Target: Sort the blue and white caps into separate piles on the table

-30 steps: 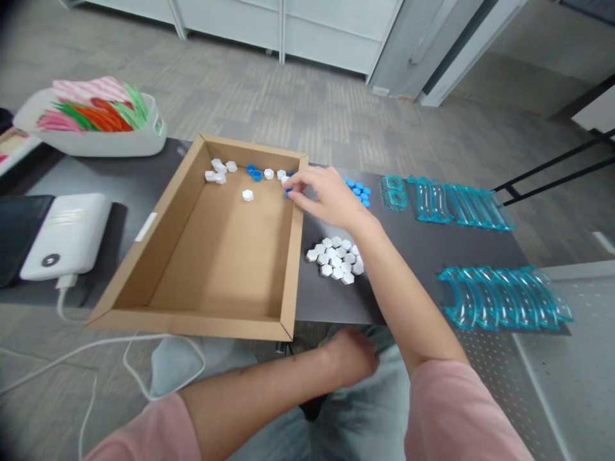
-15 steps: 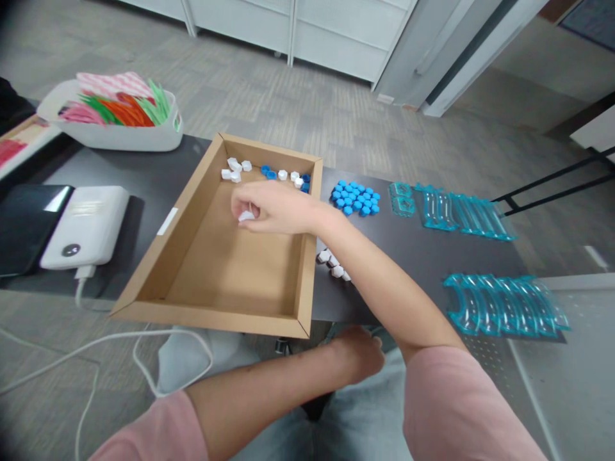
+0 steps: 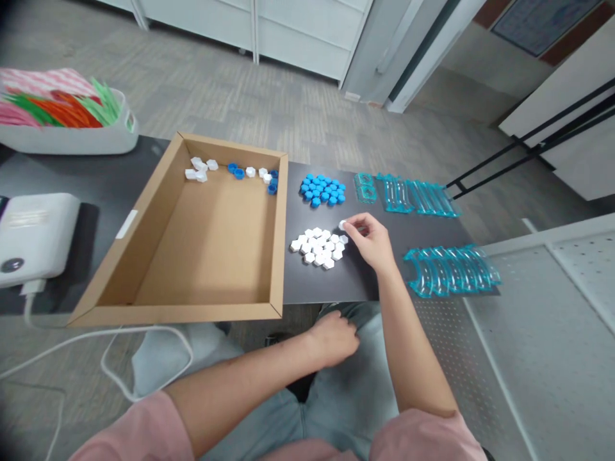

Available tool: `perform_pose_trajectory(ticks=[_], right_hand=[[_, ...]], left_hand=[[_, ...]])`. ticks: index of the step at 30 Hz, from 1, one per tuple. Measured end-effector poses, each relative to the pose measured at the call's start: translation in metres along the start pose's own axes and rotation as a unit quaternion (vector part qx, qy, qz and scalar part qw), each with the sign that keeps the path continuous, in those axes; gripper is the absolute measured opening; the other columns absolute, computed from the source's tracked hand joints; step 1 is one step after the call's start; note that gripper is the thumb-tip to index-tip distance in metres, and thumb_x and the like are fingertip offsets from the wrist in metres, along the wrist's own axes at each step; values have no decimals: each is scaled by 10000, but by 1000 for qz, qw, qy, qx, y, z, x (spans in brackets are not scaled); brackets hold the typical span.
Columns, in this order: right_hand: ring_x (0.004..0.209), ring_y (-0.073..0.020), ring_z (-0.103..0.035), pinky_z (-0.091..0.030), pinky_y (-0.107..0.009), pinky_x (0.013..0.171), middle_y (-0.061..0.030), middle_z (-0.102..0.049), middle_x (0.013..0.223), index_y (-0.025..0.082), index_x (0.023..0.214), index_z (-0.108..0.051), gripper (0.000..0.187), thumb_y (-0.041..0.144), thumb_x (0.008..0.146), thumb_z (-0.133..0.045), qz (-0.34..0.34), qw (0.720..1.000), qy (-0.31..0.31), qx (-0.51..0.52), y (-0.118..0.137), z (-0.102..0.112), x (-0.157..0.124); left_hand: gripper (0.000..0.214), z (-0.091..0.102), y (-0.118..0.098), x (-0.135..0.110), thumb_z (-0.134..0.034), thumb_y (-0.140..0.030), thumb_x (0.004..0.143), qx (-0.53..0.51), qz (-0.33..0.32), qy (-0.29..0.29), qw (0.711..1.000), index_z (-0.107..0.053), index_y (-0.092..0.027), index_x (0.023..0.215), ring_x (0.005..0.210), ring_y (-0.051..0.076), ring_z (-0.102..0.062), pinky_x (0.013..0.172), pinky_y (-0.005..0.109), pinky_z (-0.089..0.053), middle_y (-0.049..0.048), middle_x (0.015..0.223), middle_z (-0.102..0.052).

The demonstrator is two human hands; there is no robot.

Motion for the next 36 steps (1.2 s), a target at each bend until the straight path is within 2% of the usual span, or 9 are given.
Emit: perform_pose_trajectory(ticks=[5,11,17,21,24,27,30,33,36], right_hand=[[976,-338,-828,-711,-538,930,-71,-912,1090,346,975,-757,487,830,1006,-801,-13,998,56,9,3,-22,-14],[1293,-413,-810,-639,-675,1207,-113,-890,1353,370,1289,-819,522,832,1100,-666,21,995,88,-29,24,-34,-21],[1345,-407,-809,-657,-643,1205,-85,-892,1368,396,1347,-834,555,848,1144,-584,36,987,155,-9,45,-51,-28],[1354,-408,-803,-659,-612,1167,-74,-883,1391,413,1329,-821,556,859,1165,-534,63,989,129,-25,61,-50,-16],[1329,-403,-785,-606,-595,1182,-87,-876,1365,386,1328,-816,508,784,1201,-527,131,983,115,-61,93,-55,8],[1299,-393,-742,-531,-585,1194,-116,-856,1313,333,1340,-825,420,645,1225,-568,228,953,150,-134,138,-84,45],[1304,-419,-691,-485,-620,1194,-140,-839,1254,295,1293,-858,378,594,1196,-648,297,913,192,-202,167,-133,90],[1338,-476,-674,-437,-720,1229,-156,-835,1149,268,1165,-901,388,629,1120,-767,339,896,187,-219,170,-184,132],[1312,-481,-708,-415,-768,1234,-130,-828,984,282,1093,-915,352,626,1059,-853,376,887,174,-203,162,-222,150]], left_hand=[[177,-5,2,2,-760,-114,1095,6,2,12,1000,-931,-152,1121,1044,257,-862,853,353,-472,198,1158,-904],[227,-3,2,3,-703,-117,1127,12,-1,20,1000,-929,-128,1151,1007,243,-845,847,357,-455,212,1146,-894],[222,-1,1,3,-715,-109,1102,13,-7,11,1000,-932,-131,1144,941,232,-810,802,354,-415,224,1110,-873],[182,-1,1,3,-761,-121,1069,17,-17,5,1000,-932,-136,1129,905,226,-792,787,352,-411,227,1094,-862],[206,-4,1,7,-737,-99,1071,5,-14,4,1000,-935,-138,1114,905,228,-799,780,352,-427,229,1095,-866],[218,-7,2,12,-731,-79,1058,-6,-5,16,1000,-939,-139,1084,923,252,-816,793,367,-457,242,1097,-871],[190,-6,3,15,-747,-77,1033,-17,-4,27,999,-927,-136,1020,948,265,-827,782,357,-460,240,1099,-871],[210,-3,5,12,-716,-80,1040,-13,-7,9,1000,-921,-124,1027,852,233,-787,757,356,-433,234,1069,-855],[296,0,5,9,-633,-66,1071,-1,-21,-44,999,-927,-106,1075,716,198,-699,753,374,-415,237,996,-828]])
Point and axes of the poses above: each hand's wrist, its own x-axis towards the middle knuckle, its own z-axis out of the back of the hand, y = z × x, the point moved 6 cm from there along x, towards the middle knuckle
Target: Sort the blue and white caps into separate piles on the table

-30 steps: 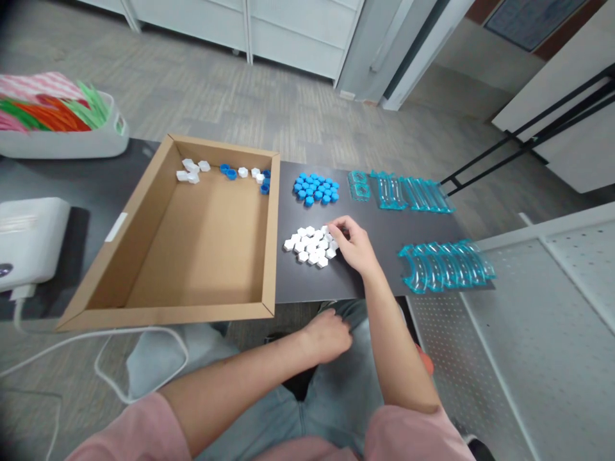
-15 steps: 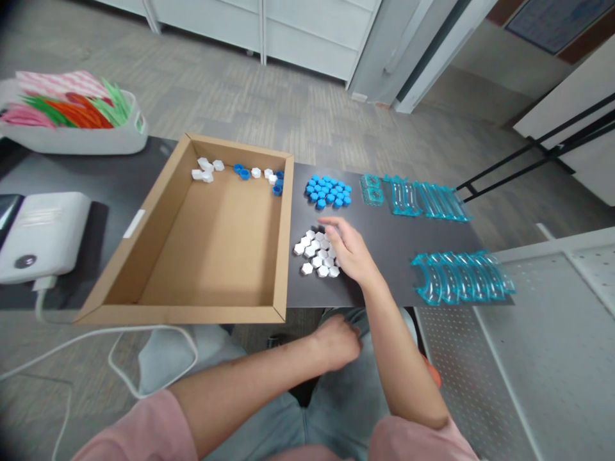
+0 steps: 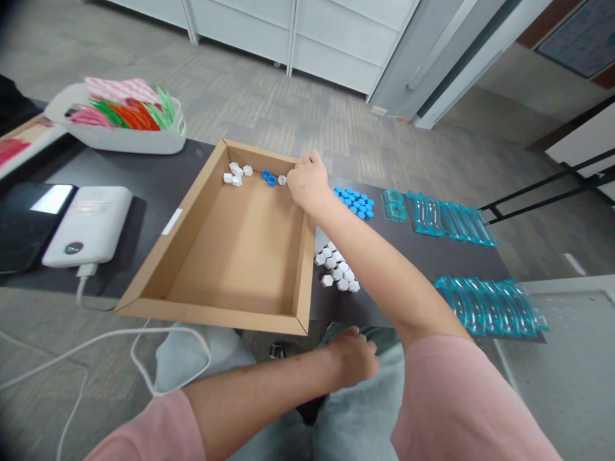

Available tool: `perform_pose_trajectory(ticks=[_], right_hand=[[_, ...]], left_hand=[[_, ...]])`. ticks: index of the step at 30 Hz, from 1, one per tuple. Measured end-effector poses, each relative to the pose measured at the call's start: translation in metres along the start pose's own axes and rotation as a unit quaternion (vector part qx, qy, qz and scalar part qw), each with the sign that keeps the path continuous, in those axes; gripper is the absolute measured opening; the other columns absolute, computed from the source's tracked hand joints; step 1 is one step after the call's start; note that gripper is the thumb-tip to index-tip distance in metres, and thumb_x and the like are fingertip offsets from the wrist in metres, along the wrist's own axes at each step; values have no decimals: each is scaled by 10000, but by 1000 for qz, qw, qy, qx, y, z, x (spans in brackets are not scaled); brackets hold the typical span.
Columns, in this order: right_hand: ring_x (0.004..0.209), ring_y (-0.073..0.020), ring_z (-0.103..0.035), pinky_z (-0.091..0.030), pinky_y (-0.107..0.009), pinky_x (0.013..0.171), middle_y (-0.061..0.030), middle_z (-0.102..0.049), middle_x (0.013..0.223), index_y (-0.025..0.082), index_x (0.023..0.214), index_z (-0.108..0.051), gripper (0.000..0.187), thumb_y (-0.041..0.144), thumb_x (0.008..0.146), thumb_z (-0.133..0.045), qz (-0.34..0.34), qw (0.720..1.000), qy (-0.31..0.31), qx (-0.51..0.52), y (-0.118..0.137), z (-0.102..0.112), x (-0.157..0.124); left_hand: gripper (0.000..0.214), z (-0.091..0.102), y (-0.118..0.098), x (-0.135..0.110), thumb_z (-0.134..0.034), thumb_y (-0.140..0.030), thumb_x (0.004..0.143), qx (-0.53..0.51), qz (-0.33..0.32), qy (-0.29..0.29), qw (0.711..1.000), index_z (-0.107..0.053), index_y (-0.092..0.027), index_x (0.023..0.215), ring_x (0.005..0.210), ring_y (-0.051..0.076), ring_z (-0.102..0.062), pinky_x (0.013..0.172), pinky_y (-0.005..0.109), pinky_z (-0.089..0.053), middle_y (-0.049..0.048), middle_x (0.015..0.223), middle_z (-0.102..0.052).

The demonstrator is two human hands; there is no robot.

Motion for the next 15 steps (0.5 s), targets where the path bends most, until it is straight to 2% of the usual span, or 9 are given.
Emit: perform_pose_trajectory(ticks=[3,6,8,10,12,15], right_hand=[[1228,-447,-765,-416,-746,1233,-119,-850,940,290,1132,-909,267,538,1042,-871,6,998,44,-35,15,-15,1],[1231,-445,-798,-415,-685,1236,-187,-897,1154,218,1254,-884,261,391,1074,-809,-17,979,159,-125,47,-12,-8],[1268,-430,-803,-432,-613,1221,-217,-881,1302,180,1319,-853,264,284,1093,-762,-4,967,216,-138,75,-3,-17],[1275,-389,-797,-477,-531,1174,-194,-861,1358,182,1358,-820,279,206,1088,-750,27,969,233,-74,102,10,-27],[1232,-338,-786,-533,-467,1101,-151,-849,1351,200,1381,-791,313,168,1071,-764,46,973,224,35,119,27,-40],[1140,-284,-777,-604,-436,1029,-102,-840,1298,235,1338,-787,273,211,1066,-794,24,967,187,174,118,58,-69]], left_hand=[[280,-1,0,2,-656,-65,1053,2,-2,-19,1000,-931,-115,1031,683,201,-687,749,378,-427,224,920,-808],[288,-3,1,7,-662,-63,1048,-2,10,-11,1000,-942,-128,1031,746,235,-751,770,387,-450,222,911,-813],[326,-3,0,9,-630,-61,1067,-5,13,-1,1000,-950,-119,1090,815,255,-786,804,400,-458,234,954,-828],[347,-5,0,10,-613,-54,1073,-6,20,15,1000,-951,-109,1136,886,273,-811,833,408,-464,247,1014,-845],[342,-6,0,11,-625,-42,1068,-5,31,27,999,-953,-107,1139,943,291,-825,839,410,-469,257,1072,-858],[295,-6,-1,11,-674,-58,1072,-13,37,27,999,-958,-113,1125,931,282,-819,805,397,-452,261,1114,-868]])
Point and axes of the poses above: each hand's wrist, its own x-axis towards the middle knuckle, its own z-axis out of the back of the hand, y = z × x, the point moved 6 cm from there along x, towards the middle knuckle
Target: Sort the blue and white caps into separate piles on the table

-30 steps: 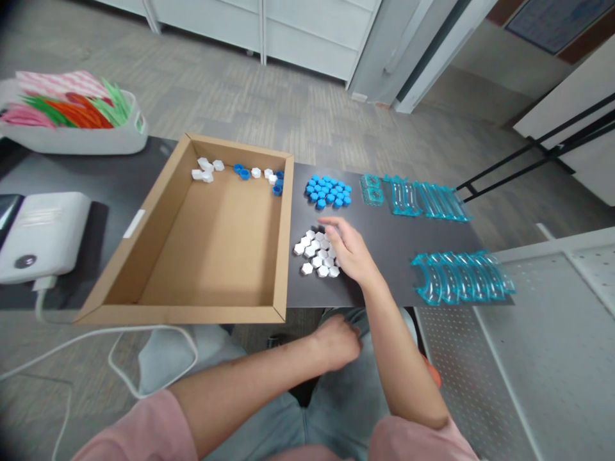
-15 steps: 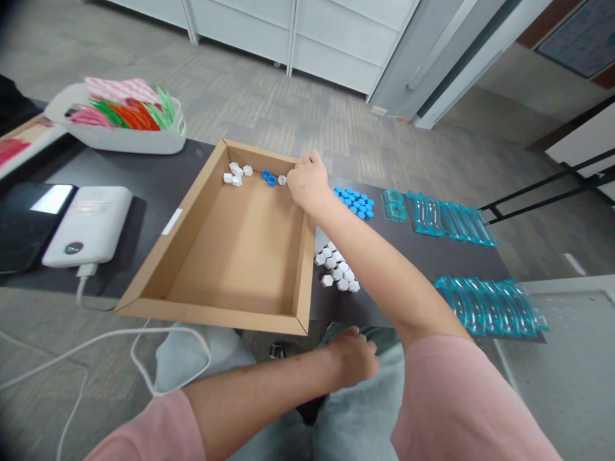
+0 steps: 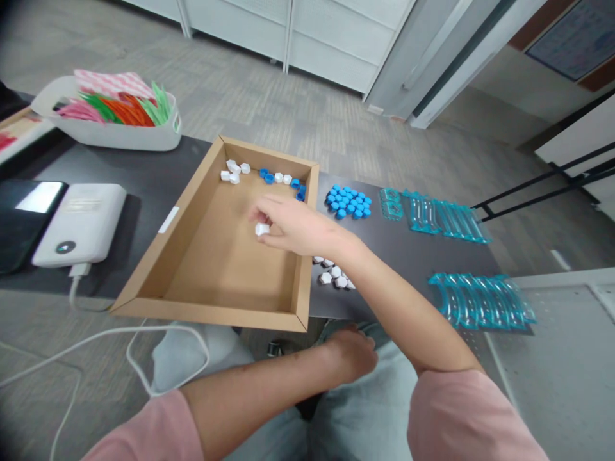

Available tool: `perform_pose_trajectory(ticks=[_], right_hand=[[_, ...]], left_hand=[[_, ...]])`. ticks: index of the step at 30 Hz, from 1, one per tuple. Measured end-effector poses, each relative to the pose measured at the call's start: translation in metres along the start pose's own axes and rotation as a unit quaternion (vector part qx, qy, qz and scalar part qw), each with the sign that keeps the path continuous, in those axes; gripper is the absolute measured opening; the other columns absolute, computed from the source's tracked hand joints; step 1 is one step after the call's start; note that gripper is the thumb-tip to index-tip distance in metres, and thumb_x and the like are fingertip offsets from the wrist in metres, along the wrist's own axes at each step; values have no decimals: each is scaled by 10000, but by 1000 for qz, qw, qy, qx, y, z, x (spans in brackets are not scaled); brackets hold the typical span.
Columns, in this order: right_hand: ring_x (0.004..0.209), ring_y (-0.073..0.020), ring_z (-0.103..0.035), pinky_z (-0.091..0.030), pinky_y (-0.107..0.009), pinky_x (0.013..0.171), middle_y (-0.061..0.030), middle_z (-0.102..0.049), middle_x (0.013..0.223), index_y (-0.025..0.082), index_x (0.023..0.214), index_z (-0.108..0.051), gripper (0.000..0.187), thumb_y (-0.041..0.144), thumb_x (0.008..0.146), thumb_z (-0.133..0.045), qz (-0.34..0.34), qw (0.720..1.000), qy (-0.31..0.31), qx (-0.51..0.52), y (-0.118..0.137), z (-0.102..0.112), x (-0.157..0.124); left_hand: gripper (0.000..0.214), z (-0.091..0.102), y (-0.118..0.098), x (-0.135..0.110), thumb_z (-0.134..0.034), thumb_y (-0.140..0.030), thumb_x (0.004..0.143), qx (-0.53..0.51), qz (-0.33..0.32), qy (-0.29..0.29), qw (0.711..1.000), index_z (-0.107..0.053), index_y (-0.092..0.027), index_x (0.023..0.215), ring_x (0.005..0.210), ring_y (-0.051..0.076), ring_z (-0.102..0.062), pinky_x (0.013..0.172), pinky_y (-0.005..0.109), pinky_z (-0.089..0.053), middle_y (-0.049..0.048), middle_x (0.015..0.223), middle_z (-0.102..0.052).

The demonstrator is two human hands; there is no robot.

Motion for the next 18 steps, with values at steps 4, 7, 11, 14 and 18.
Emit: perform_pose_trajectory(ticks=[4,7,11,14,18], right_hand=[[1061,-281,-809,-673,-478,1014,-77,-865,1192,284,1172,-824,195,449,1073,-855,-91,984,-113,102,-36,37,-74],[1048,-312,-840,-704,-519,993,-81,-893,1152,305,1086,-828,352,632,1005,-929,-202,951,-202,118,-83,52,-137],[1019,-347,-866,-728,-592,1013,-105,-926,1165,311,1029,-814,518,794,912,-962,-288,921,-236,110,-129,37,-198],[1069,-367,-886,-736,-610,1066,-126,-935,1246,312,1009,-806,590,867,878,-956,-297,918,-225,137,-137,19,-213],[1155,-386,-887,-726,-599,1132,-118,-933,1266,322,1047,-851,533,830,918,-947,-267,931,-191,160,-128,9,-211]], left_hand=[[236,1,-2,-5,-724,-93,1083,-3,-8,-1,1000,-952,-124,1132,888,254,-801,792,380,-420,251,1133,-877],[243,4,-2,-14,-708,-104,1111,2,-13,-1,1000,-941,-137,1173,936,255,-815,809,372,-428,227,1154,-888],[235,7,-3,-20,-710,-134,1133,11,-16,16,1000,-939,-155,1182,1028,263,-850,825,357,-466,214,1180,-896],[258,7,-5,-18,-683,-114,1140,15,-18,23,999,-932,-132,1205,1107,274,-861,858,360,-489,228,1214,-892],[262,4,-6,-14,-678,-112,1142,15,-20,33,999,-929,-122,1219,1128,276,-859,881,369,-493,229,1218,-889]])
Point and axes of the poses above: each hand's wrist, its own x-axis towards the middle knuckle, its own z-axis out of the back of the hand, y = z × x, the point moved 6 cm from there along x, towards the middle knuckle
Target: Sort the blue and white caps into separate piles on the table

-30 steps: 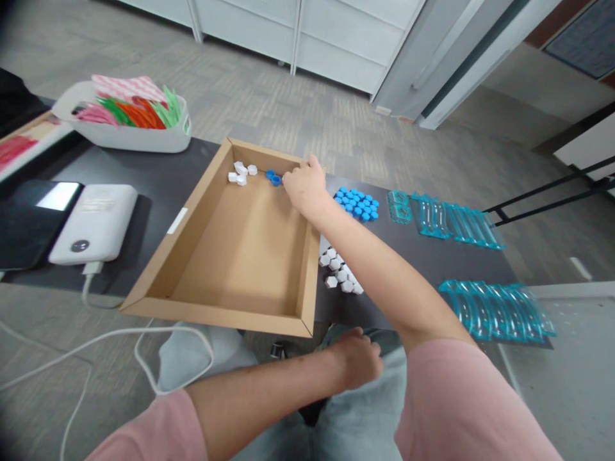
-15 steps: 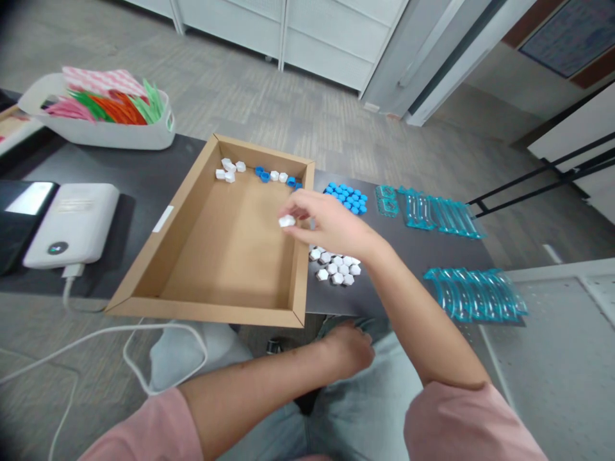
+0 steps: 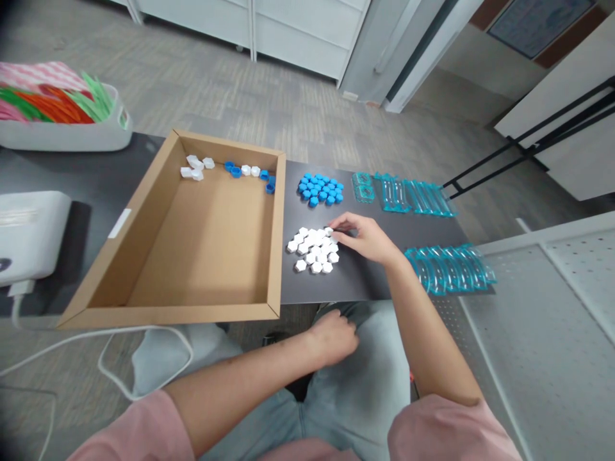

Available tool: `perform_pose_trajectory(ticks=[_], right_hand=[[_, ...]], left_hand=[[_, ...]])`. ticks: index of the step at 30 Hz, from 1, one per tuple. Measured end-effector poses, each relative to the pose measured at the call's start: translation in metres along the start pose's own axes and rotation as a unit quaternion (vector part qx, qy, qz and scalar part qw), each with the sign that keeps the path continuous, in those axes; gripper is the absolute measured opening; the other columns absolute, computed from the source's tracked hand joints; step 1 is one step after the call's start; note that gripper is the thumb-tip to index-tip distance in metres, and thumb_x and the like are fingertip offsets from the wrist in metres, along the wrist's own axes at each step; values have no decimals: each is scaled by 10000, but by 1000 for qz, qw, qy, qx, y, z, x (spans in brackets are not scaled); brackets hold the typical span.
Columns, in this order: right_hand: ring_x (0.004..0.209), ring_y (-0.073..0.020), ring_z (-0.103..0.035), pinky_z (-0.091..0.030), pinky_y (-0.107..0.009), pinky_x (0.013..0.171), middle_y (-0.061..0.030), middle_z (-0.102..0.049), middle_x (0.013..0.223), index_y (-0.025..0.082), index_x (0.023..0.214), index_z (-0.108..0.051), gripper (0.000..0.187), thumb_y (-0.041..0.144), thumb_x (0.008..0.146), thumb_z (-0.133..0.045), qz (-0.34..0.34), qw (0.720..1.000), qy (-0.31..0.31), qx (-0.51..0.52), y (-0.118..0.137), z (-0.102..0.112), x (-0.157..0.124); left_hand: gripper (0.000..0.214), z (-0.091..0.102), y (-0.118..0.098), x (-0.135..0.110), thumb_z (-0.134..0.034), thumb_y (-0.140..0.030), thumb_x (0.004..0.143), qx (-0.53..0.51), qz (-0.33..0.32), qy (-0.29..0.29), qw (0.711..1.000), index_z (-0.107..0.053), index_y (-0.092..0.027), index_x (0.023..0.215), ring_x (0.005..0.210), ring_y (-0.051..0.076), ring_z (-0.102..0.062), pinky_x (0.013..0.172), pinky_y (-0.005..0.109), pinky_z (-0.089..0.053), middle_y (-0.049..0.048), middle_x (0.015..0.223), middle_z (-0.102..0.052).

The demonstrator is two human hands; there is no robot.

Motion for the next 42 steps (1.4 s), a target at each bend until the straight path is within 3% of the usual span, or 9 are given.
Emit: perform_pose_trajectory(ticks=[5,9,15,19,23,27,31,37,42], right_hand=[[1154,-367,-872,-714,-569,1083,-92,-927,1228,313,1145,-866,325,623,1049,-839,37,998,-29,-50,16,7,2],[1106,-316,-834,-672,-514,1053,-80,-904,1203,302,1171,-839,192,446,1130,-719,120,987,-40,-95,61,-2,21],[1346,-413,-706,-526,-588,1167,-159,-872,1289,225,1298,-841,278,410,1151,-693,240,920,15,-309,142,-68,104],[1395,-476,-667,-471,-676,1200,-178,-858,1171,183,1259,-861,471,613,1144,-706,263,884,-6,-387,141,-113,183],[1314,-463,-729,-441,-720,1199,-119,-825,987,233,1170,-872,447,658,1116,-743,280,892,-7,-354,127,-140,222],[1239,-417,-760,-454,-608,1188,-140,-859,1035,213,1128,-845,244,448,1082,-801,231,905,40,-354,140,-149,199],[1086,-306,-782,-515,-431,1009,-100,-875,1070,213,1169,-809,123,295,1088,-767,215,923,159,-277,175,-158,148],[951,-211,-778,-558,-337,850,-17,-863,1023,257,1109,-756,324,502,1030,-953,226,898,378,-3,201,-149,76],[919,-217,-746,-597,-370,834,-22,-837,1037,283,1044,-729,505,654,911,-1044,143,949,269,87,157,-80,44]], left_hand=[[217,-4,3,3,-737,-110,1108,-2,5,1,1000,-936,-138,1191,1083,268,-855,867,363,-465,225,1190,-891],[200,-7,4,8,-755,-111,1093,-9,6,8,1000,-945,-159,1134,1047,260,-852,833,353,-455,222,1162,-892],[158,-11,6,18,-806,-77,996,-16,16,31,999,-946,-146,1024,866,247,-795,769,353,-431,224,1021,-860],[295,-7,7,14,-651,-64,1064,-6,16,4,1000,-934,-106,1135,749,202,-690,786,380,-397,240,1008,-828],[348,-3,5,11,-582,-79,1099,3,-6,-32,999,-923,-86,1169,694,176,-609,772,393,-367,257,1040,-818],[331,-2,4,13,-627,-56,1070,-8,-8,-35,999,-948,-124,1110,754,214,-705,778,387,-405,249,1009,-821],[312,-2,4,16,-650,-54,1058,-20,11,-21,1000,-952,-125,1099,883,266,-790,797,386,-422,241,1014,-831],[355,-4,3,14,-607,-41,1072,-17,26,-19,999,-947,-96,1159,883,256,-769,827,406,-403,255,1019,-831],[282,-4,3,14,-701,-78,1071,-11,24,3,1000,-950,-116,1198,962,280,-817,815,388,-430,266,1139,-867]])
Point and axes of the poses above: each hand's wrist, its own x-axis towards the middle knuckle, its own z-axis out of the back of the hand, y = z × x, the point moved 6 cm from there along x, towards the middle knuckle
